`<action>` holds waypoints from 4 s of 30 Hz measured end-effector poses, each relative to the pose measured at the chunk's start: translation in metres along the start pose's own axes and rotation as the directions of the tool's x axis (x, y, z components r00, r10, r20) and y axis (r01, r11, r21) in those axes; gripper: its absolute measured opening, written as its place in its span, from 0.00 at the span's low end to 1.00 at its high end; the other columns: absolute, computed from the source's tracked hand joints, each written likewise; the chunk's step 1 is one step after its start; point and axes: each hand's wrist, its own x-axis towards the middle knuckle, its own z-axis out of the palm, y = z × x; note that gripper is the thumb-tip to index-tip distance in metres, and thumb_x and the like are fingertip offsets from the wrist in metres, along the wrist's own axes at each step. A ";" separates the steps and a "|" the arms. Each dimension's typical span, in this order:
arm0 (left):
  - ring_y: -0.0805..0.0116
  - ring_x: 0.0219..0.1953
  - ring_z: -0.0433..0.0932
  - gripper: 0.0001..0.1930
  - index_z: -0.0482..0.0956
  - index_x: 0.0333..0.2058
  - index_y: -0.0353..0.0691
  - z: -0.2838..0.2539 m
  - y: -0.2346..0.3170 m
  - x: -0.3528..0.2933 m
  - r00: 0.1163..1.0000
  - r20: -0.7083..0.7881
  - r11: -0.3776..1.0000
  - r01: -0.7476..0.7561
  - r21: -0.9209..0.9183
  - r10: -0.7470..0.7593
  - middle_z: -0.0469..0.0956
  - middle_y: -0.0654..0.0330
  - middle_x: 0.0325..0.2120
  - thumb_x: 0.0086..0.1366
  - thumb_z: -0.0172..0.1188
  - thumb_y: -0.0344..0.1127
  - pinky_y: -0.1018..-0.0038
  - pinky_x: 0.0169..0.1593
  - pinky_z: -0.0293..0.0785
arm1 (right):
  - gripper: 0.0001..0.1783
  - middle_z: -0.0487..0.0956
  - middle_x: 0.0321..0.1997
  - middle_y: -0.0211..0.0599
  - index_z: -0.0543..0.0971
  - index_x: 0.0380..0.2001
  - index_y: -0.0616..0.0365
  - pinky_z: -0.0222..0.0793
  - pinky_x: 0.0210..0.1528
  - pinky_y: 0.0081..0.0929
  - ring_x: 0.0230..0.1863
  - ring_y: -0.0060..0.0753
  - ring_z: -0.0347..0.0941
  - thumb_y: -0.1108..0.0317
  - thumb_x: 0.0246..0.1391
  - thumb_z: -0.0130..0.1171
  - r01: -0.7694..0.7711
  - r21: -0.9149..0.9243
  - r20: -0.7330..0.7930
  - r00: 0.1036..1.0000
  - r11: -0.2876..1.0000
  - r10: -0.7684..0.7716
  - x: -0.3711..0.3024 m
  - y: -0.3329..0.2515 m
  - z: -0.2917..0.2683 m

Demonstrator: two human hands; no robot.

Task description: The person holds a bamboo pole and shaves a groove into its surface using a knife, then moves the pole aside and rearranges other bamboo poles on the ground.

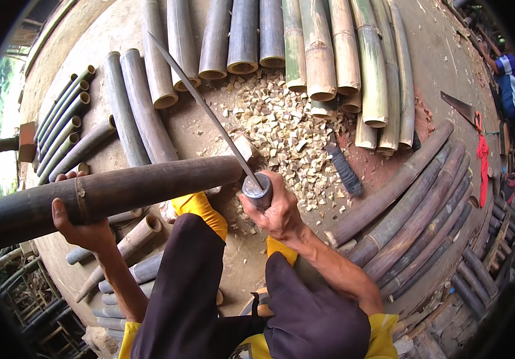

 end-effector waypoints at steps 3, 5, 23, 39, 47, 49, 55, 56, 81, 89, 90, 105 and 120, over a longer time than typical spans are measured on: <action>0.53 0.49 0.71 0.29 0.64 0.49 0.21 0.013 0.001 -0.003 0.999 0.046 1.000 0.016 -0.016 -0.015 0.70 0.44 0.43 0.58 0.49 0.44 0.60 0.57 0.66 | 0.17 0.75 0.25 0.46 0.64 0.36 0.64 0.76 0.19 0.24 0.21 0.36 0.77 0.67 0.52 0.60 0.059 -0.073 0.077 0.996 0.996 -0.054 -0.005 0.043 0.012; 0.53 0.49 0.71 0.29 0.63 0.49 0.21 0.024 -0.004 -0.004 0.998 0.055 0.999 0.010 -0.031 -0.008 0.70 0.43 0.44 0.58 0.49 0.43 0.60 0.57 0.65 | 0.15 0.75 0.24 0.46 0.64 0.35 0.64 0.76 0.15 0.24 0.20 0.36 0.76 0.68 0.53 0.58 -0.281 -0.207 0.243 0.913 0.937 0.328 -0.012 0.082 0.006; 0.54 0.46 0.68 0.37 0.58 0.53 0.30 -0.006 -0.008 0.008 0.978 0.157 0.990 -0.130 -0.054 0.137 0.66 0.48 0.42 0.47 0.53 0.47 0.54 0.55 0.62 | 0.20 0.77 0.23 0.41 0.68 0.38 0.67 0.75 0.23 0.27 0.22 0.35 0.77 0.65 0.48 0.62 -0.235 0.012 0.245 0.943 0.972 0.225 0.013 0.024 -0.004; 0.50 0.50 0.69 0.38 0.61 0.52 0.25 -0.020 -0.009 0.030 0.887 0.416 0.977 -0.153 -0.146 0.201 0.67 0.44 0.45 0.46 0.57 0.47 0.56 0.58 0.63 | 0.13 0.78 0.24 0.41 0.69 0.33 0.63 0.75 0.20 0.25 0.20 0.32 0.76 0.71 0.48 0.61 -0.186 0.181 0.206 0.967 0.966 0.148 0.000 0.062 0.013; 0.50 0.48 0.71 0.31 0.65 0.47 0.23 -0.026 0.008 0.028 0.999 -0.044 0.997 0.025 -0.078 -0.029 0.70 0.42 0.42 0.57 0.52 0.49 0.58 0.55 0.66 | 0.22 0.78 0.28 0.51 0.66 0.42 0.68 0.79 0.25 0.30 0.24 0.42 0.78 0.67 0.49 0.60 -0.235 -0.090 0.288 0.924 0.968 0.251 0.012 0.040 -0.003; 0.50 0.47 0.70 0.31 0.65 0.46 0.25 -0.026 0.005 0.020 0.997 -0.052 0.998 -0.055 -0.041 0.053 0.70 0.45 0.39 0.56 0.52 0.50 0.58 0.56 0.65 | 0.20 0.78 0.26 0.45 0.65 0.42 0.65 0.77 0.24 0.27 0.24 0.38 0.78 0.69 0.49 0.61 -0.039 -0.049 0.154 0.987 0.998 0.046 0.026 -0.001 -0.010; 0.53 0.45 0.69 0.33 0.59 0.51 0.34 -0.016 0.001 0.017 0.996 0.042 0.985 -0.069 -0.159 0.077 0.67 0.48 0.41 0.50 0.57 0.46 0.57 0.56 0.62 | 0.18 0.75 0.22 0.46 0.63 0.38 0.68 0.75 0.15 0.22 0.17 0.35 0.74 0.76 0.47 0.58 -0.311 -0.217 0.334 0.867 0.925 0.370 0.015 0.077 0.012; 0.53 0.45 0.69 0.33 0.59 0.51 0.35 -0.014 -0.001 0.016 0.994 0.056 0.982 -0.084 -0.167 0.095 0.67 0.48 0.41 0.50 0.57 0.46 0.57 0.56 0.62 | 0.18 0.75 0.22 0.47 0.65 0.38 0.68 0.76 0.16 0.24 0.19 0.38 0.76 0.73 0.46 0.60 -0.427 -0.247 0.326 0.809 0.870 0.490 0.010 0.074 0.004; 0.56 0.43 0.70 0.44 0.60 0.53 0.35 -0.038 0.005 0.029 0.853 0.464 0.951 -0.108 -0.290 0.238 0.66 0.52 0.39 0.39 0.64 0.51 0.56 0.53 0.65 | 0.17 0.77 0.28 0.46 0.70 0.40 0.66 0.78 0.22 0.22 0.22 0.36 0.76 0.72 0.46 0.58 -0.358 -0.145 0.353 0.852 0.922 0.386 0.021 0.064 -0.007; 0.50 0.49 0.66 0.42 0.63 0.52 0.30 -0.035 0.014 0.037 0.820 0.530 0.966 -0.098 -0.239 0.214 0.65 0.47 0.43 0.42 0.63 0.54 0.55 0.55 0.64 | 0.14 0.76 0.22 0.40 0.68 0.36 0.66 0.77 0.22 0.24 0.19 0.29 0.74 0.76 0.46 0.59 -0.190 -0.030 0.272 0.943 0.981 0.191 0.002 0.074 0.013; 0.49 0.50 0.66 0.40 0.63 0.51 0.29 -0.020 0.010 0.026 0.924 0.363 0.978 -0.046 -0.205 0.120 0.65 0.46 0.44 0.44 0.61 0.53 0.54 0.56 0.64 | 0.14 0.76 0.23 0.42 0.68 0.37 0.67 0.78 0.21 0.24 0.20 0.31 0.75 0.75 0.46 0.58 -0.449 -0.249 0.369 0.775 0.858 0.513 0.001 0.085 0.003; 0.53 0.43 0.70 0.39 0.56 0.56 0.35 -0.024 0.016 0.024 0.969 0.074 0.969 -0.228 -0.098 0.235 0.66 0.44 0.42 0.47 0.55 0.48 0.55 0.55 0.62 | 0.16 0.78 0.25 0.48 0.67 0.36 0.65 0.79 0.21 0.29 0.23 0.39 0.78 0.72 0.44 0.58 -0.321 -0.260 0.403 0.821 0.911 0.404 0.010 0.080 0.006; 0.53 0.45 0.65 0.46 0.56 0.56 0.33 -0.052 0.018 0.031 0.937 0.249 0.969 -0.230 -0.090 0.246 0.64 0.48 0.42 0.39 0.61 0.50 0.56 0.55 0.61 | 0.16 0.77 0.27 0.43 0.72 0.37 0.64 0.78 0.28 0.27 0.24 0.31 0.76 0.71 0.44 0.62 -0.272 -0.125 0.348 0.889 0.954 0.298 0.013 0.051 -0.004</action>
